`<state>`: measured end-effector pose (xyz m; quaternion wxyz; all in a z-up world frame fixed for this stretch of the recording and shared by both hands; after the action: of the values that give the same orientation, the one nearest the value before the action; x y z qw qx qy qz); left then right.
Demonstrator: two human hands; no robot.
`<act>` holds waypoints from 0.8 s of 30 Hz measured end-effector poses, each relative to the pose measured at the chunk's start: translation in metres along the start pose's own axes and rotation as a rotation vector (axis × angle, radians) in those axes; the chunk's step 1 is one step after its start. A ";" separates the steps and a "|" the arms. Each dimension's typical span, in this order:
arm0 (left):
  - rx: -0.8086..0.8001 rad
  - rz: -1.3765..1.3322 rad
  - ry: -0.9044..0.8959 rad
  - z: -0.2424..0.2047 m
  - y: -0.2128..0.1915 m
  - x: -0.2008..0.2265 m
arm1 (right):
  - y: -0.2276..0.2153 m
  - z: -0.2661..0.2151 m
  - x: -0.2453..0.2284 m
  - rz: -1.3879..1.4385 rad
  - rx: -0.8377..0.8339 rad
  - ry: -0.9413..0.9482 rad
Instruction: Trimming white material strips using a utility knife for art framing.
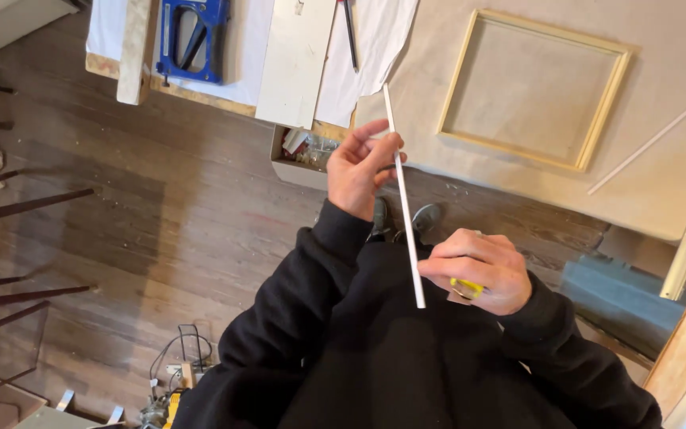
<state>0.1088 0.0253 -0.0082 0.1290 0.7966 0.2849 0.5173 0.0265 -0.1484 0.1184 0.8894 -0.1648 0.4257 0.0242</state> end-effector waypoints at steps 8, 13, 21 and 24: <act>-0.005 0.197 -0.039 -0.031 -0.025 -0.034 | -0.012 0.015 -0.022 0.096 -0.060 -0.025; -0.249 0.552 0.611 -0.123 0.027 0.071 | -0.023 0.004 -0.022 0.024 0.036 0.156; -0.491 0.468 0.805 -0.159 0.068 0.078 | -0.034 0.001 -0.031 0.023 0.076 0.263; -0.568 0.470 0.808 -0.159 0.074 0.091 | -0.050 -0.015 -0.029 0.039 0.041 0.315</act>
<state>0.0171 0.0052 0.1653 0.1001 0.5104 -0.0249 0.8538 0.0058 -0.1976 0.1458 0.8141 -0.1402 0.5635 0.0069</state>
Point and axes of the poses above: each hand's wrist, its own z-axis towards the middle knuckle, its own y-axis out of the palm, x = y × z, the point moved 4 cm from there along z, towards the middle knuckle, and after that the axes turned 1 degree about z, right-handed, at the moved point
